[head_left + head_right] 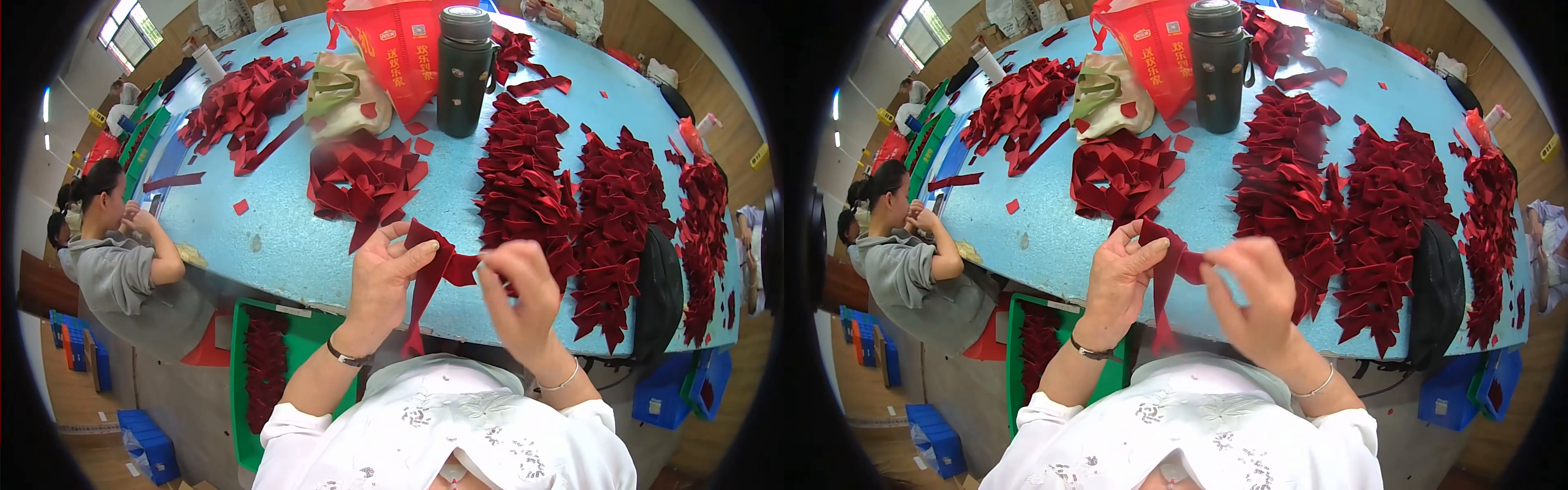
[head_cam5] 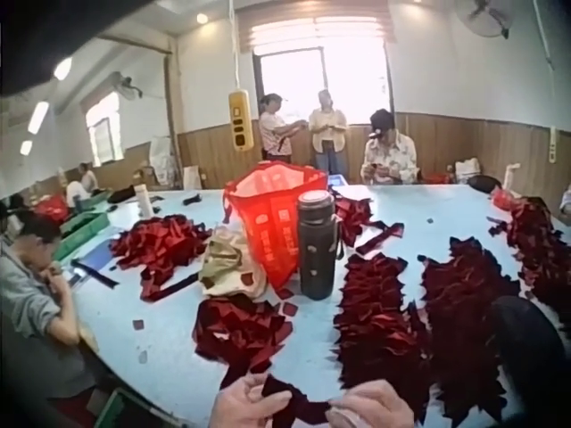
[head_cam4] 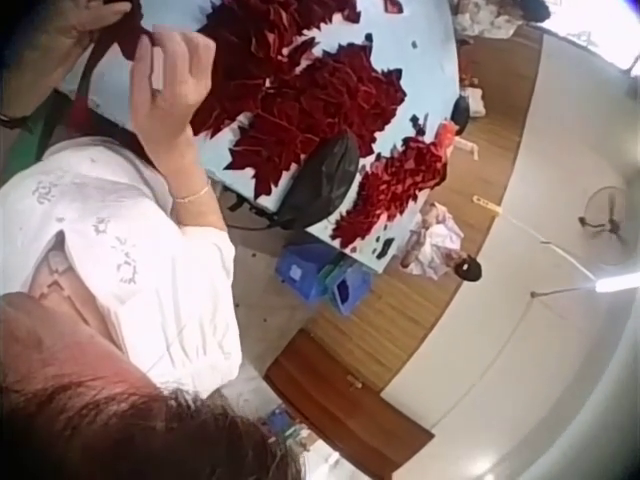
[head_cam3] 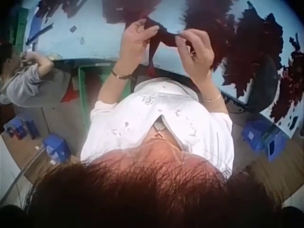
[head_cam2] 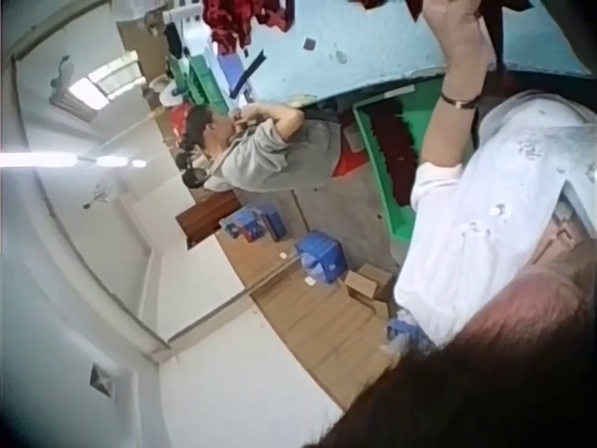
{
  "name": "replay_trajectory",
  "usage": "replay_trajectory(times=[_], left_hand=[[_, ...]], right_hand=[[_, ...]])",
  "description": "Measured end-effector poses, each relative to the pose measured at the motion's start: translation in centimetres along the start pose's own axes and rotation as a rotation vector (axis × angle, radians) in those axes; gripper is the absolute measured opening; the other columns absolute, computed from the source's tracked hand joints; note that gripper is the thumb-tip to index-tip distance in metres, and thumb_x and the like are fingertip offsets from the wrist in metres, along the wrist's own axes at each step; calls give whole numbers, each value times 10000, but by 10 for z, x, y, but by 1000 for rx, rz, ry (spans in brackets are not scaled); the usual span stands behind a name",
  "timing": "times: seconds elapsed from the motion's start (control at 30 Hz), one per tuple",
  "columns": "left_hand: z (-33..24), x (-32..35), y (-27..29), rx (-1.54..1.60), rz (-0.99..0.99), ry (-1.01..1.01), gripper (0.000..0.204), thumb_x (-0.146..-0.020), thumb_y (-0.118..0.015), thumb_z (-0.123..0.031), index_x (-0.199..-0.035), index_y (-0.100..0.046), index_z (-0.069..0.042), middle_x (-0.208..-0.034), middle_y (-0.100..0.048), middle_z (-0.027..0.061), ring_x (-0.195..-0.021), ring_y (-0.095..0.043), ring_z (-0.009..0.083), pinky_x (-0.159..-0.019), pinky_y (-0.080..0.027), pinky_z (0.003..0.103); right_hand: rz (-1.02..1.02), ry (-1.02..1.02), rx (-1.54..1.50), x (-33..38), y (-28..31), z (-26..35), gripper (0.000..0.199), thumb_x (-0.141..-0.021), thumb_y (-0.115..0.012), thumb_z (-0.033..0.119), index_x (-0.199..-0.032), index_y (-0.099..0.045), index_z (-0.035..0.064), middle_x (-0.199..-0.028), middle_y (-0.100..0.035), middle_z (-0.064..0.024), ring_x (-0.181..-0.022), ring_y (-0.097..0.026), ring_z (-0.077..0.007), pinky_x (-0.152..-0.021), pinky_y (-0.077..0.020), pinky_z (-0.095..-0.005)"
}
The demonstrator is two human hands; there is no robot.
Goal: Folding and assembling red ribbon pieces into decorative bows.
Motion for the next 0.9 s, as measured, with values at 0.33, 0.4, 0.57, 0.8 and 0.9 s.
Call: replay_trajectory(times=[0.33, 0.4, 0.57, 0.8, 0.9], left_hand=[[9, 2, -15, -120, 96, 98, 566, -805, -729, -44, -1212, -353, 74, -939, -683, 165, -813, -658, 150, -723, -534, 248], [13, 2, -13, -135, 78, 90, 573, -806, -730, -49, -1217, -350, 73, -932, -684, 166, -810, -657, 149, -713, -534, 246], [21, 0, -18, -240, 48, 39, 597, -811, -733, -70, -1235, -338, 73, -906, -685, 168, -794, -657, 147, -689, -532, 244], [29, -11, -18, -287, 41, 103, 609, -814, -724, -61, -1256, -326, 70, -899, -685, 166, -781, -656, 148, -690, -531, 246], [30, -11, -21, -382, 56, 119, 620, -812, -719, -52, -1269, -317, 68, -913, -683, 171, -797, -654, 147, -706, -529, 244]], right_hand=[[193, -504, -715, 15, -19, -44, 215, -839, -673, 17, -1029, -593, -46, -926, -616, -48, -812, -566, -86, -705, -457, -206], [192, -683, -963, 19, -20, -49, 216, -844, -677, 29, -1030, -592, -40, -920, -614, -38, -813, -563, -75, -702, -454, -199], [204, -765, -946, 29, -20, -63, 206, -834, -680, 17, -1014, -593, -31, -909, -612, -28, -806, -559, -66, -707, -456, -195], [178, -824, -1006, 30, -20, -69, 228, -818, -681, 1, -1016, -572, -29, -903, -601, -28, -821, -549, -66, -691, -447, -185], [188, -868, -1009, 29, -19, -73, 236, -814, -682, 3, -1018, -569, -29, -916, -603, -37, -834, -555, -73, -703, -453, -198]])
Point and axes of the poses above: each hand's wrist, its own x-axis away from the middle knuckle, its own y-axis out of the back of the hand, z = x × y, the point moved 4 cm from there along -x, towards the middle knuckle
